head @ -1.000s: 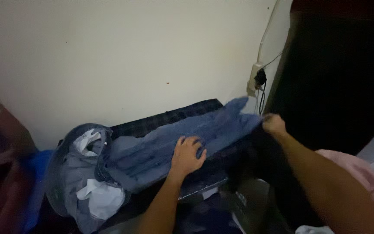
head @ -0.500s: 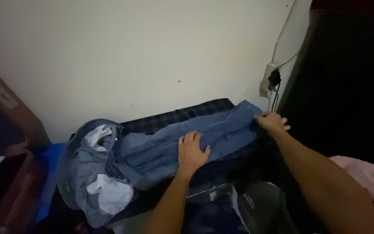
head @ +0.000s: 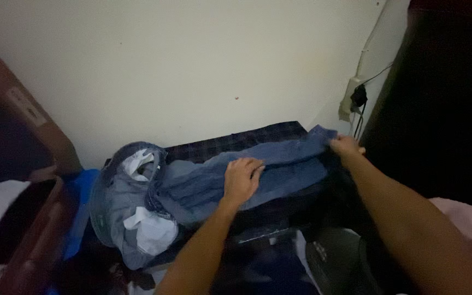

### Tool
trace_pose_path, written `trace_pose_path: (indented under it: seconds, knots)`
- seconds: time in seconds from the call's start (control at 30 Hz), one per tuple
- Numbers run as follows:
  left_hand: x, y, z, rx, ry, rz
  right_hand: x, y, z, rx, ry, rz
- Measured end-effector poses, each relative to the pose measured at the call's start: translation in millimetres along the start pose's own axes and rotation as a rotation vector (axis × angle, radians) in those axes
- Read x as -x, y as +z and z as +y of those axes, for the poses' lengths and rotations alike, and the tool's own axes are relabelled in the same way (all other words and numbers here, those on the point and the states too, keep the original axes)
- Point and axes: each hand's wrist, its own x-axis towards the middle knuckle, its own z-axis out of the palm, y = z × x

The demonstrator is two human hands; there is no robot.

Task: The person folds a gray garment and places it into an open suitcase. They then fold a pair of blue jeans and place them into the suitcase as well. Finally, they pick up a black garment from a laundry basket.

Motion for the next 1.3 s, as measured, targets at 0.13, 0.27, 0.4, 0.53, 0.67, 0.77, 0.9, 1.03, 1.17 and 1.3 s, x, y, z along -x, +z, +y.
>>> trace_pose_path:
  seconds: [0.13, 0.27, 0.4, 0.53, 0.67, 0.77, 0.9, 1.03, 1.17, 1.3]
  knots:
    - [9, -3, 6, -0.043, 0.068, 0.019, 14, -28, -16, -0.385, 0.136, 0.119]
    - [21, 2, 17, -0.1, 0.1, -0.209, 53, -41, -2, 0.051, 0.15, 0.102]
    - [37, 1, 24, -0.142, 0.046, -0.351, 83, -33, 6, 0.436, -0.072, 0.297]
    - [35, 3, 23, -0.096, -0.017, -0.262, 98, -8, -20, 0.564, -0.295, 0.235]
    - [24, 9, 23, -0.33, -0.033, -0.164, 118, 25, -53, 0.593, -0.473, 0.049]
    - [27, 3, 18, -0.41, -0.226, -0.422, 143, 33, -42, 0.474, -0.342, -0.263]
    - [35, -4, 4, -0.405, -0.305, -0.483, 154, 38, -40, 0.502, -0.311, -0.259]
    - [36, -10, -9, -0.422, -0.308, -0.403, 152, 50, -55, 0.519, -0.329, -0.18]
    - [35, -27, -18, -0.46, -0.218, -0.261, 173, 70, -74, 0.439, -0.637, 0.006]
    - [31, -66, -23, -0.594, -0.069, -0.073, 207, 91, -112, 0.233, -0.869, -0.021]
